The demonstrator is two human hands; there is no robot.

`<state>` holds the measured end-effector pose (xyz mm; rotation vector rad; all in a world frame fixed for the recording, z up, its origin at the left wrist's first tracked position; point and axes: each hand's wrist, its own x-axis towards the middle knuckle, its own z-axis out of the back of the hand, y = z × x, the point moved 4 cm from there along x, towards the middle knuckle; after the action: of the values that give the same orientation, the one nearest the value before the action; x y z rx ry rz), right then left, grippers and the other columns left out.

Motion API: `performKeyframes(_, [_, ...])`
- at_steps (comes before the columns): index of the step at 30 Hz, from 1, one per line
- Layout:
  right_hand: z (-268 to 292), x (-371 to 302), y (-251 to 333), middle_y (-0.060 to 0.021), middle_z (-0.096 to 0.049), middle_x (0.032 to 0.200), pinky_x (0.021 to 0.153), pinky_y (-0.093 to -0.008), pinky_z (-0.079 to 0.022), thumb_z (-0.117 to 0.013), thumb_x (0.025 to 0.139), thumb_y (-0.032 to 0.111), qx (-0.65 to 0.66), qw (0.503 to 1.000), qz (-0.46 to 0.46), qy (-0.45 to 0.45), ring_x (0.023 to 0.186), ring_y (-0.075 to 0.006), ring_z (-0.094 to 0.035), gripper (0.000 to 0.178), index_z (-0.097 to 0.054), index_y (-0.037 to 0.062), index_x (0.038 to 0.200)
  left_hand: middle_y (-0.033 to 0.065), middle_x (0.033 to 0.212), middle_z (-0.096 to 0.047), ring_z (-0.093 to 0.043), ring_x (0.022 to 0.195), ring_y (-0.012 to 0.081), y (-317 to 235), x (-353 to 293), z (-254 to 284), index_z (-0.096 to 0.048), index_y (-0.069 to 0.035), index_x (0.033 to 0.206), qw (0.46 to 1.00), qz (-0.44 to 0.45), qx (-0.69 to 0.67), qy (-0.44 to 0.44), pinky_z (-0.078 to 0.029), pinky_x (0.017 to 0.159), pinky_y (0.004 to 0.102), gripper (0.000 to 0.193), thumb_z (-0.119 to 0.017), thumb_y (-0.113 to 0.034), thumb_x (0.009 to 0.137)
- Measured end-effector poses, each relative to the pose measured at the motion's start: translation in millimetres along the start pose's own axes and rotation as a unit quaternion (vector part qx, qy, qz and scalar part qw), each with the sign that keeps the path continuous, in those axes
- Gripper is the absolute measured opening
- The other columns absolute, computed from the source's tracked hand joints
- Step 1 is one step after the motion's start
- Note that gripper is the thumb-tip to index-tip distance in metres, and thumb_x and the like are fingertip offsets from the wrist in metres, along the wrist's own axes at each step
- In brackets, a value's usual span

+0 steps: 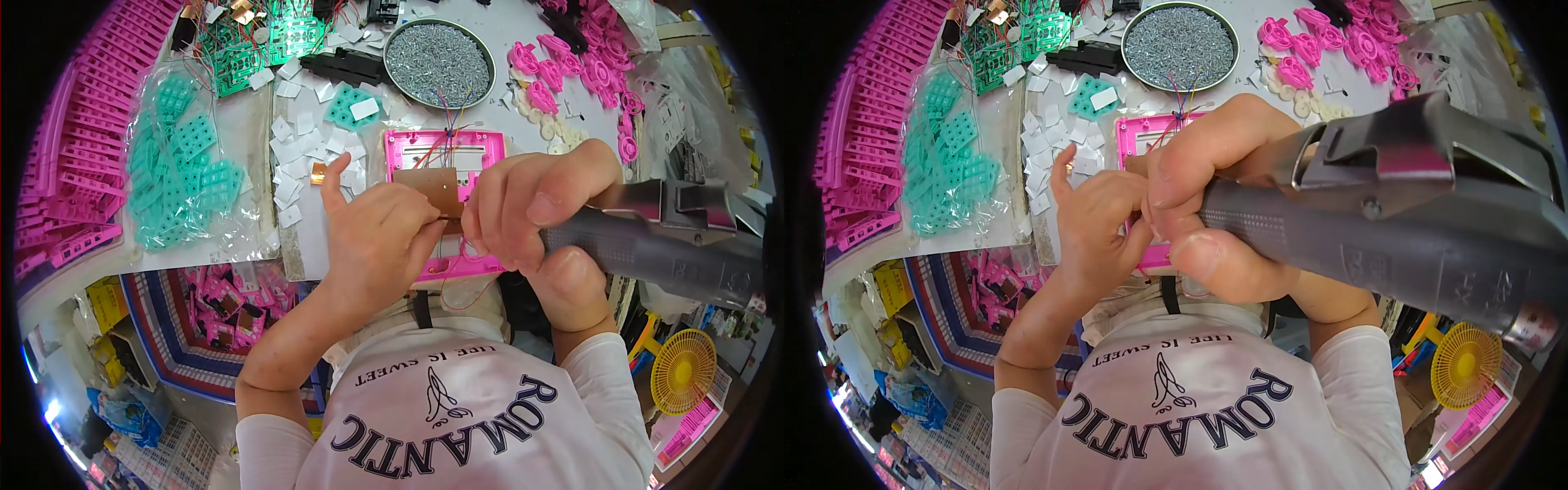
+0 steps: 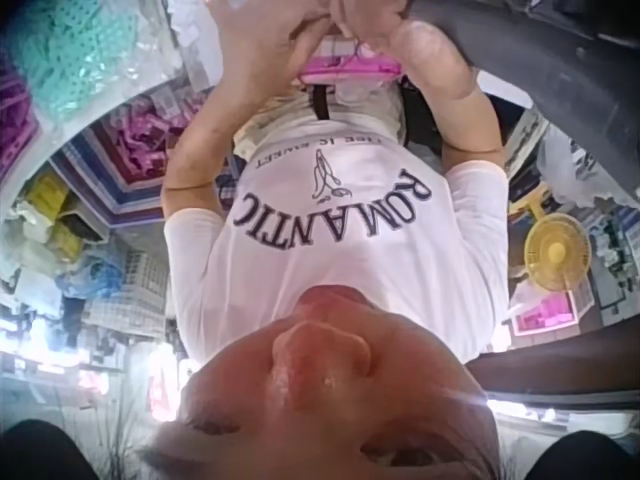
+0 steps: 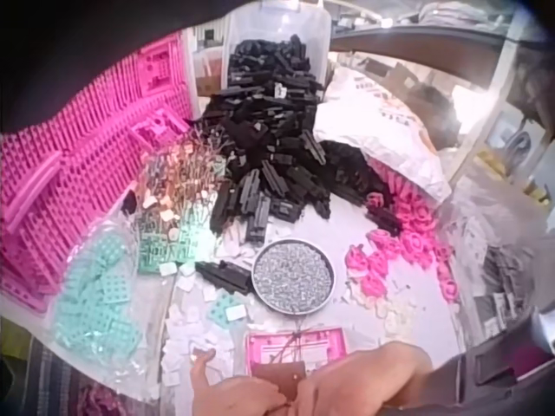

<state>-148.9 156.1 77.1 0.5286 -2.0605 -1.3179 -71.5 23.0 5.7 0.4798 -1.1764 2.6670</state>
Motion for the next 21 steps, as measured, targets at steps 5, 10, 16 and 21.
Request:
performKeyframes(5, [18.1,0.5,-4.4,-0.0048,-0.058,0.076,0.067,-0.0318,-0.052,-0.072,0.089,0.015,0.072,0.996,0.033,0.032,0.069,-0.0141,-0.057,0.034,-0.051,0.0009,0.112,0.0041,0.091,-0.073,-0.07,0.086,0.0242,20.4,54.7,16.9,-0.073,-0.013,0.099,0.98,-0.014,-0.116,0.159,-0.032,0.111,0.0555,0.015,-0.073,-0.013,0.083])
performKeyframes(10, [7.0,-6.0,-25.9,-0.0008,-0.05,0.068,0.056,-0.0307,-0.045,-0.071,0.093,0.025,0.015,1.0,-0.01,0.018,0.061,-0.0133,-0.048,0.033,-0.048,0.0075,0.109,0.0108,0.085,-0.071,-0.067,0.094,0.03,83.5,143.3,-8.8,-0.075,-0.009,0.08,0.949,-0.026,0.315,-0.002,-0.043,0.091,0.0542,0.018,-0.068,-0.025,0.084])
performKeyframes(16, [-1.5,-17.2,-32.4,-0.0012,-0.051,0.069,0.055,-0.0313,-0.045,-0.071,0.093,0.021,0.031,0.998,-0.014,0.056,0.06,-0.0134,-0.047,0.03,-0.048,0.0089,0.108,0.0107,0.084,-0.073,-0.068,0.092,0.0307,93.1,158.8,-34.8,-0.077,-0.01,0.079,0.936,0.003,0.344,0.066,-0.038,0.099,0.0589,0.02,-0.064,-0.024,0.084])
performKeyframes(21, [-6.1,-17.2,-33.0,-0.004,-0.053,0.07,0.054,-0.0324,-0.046,-0.067,0.092,0.011,-0.025,0.995,-0.041,0.088,0.06,-0.0149,-0.049,0.022,-0.049,0.0078,0.104,0.0104,0.085,-0.074,-0.068,0.091,0.0308,95.1,154.7,-36.1,-0.077,-0.012,0.079,0.94,-0.017,0.337,0.055,-0.037,0.101,0.058,0.027,-0.065,-0.034,0.088])
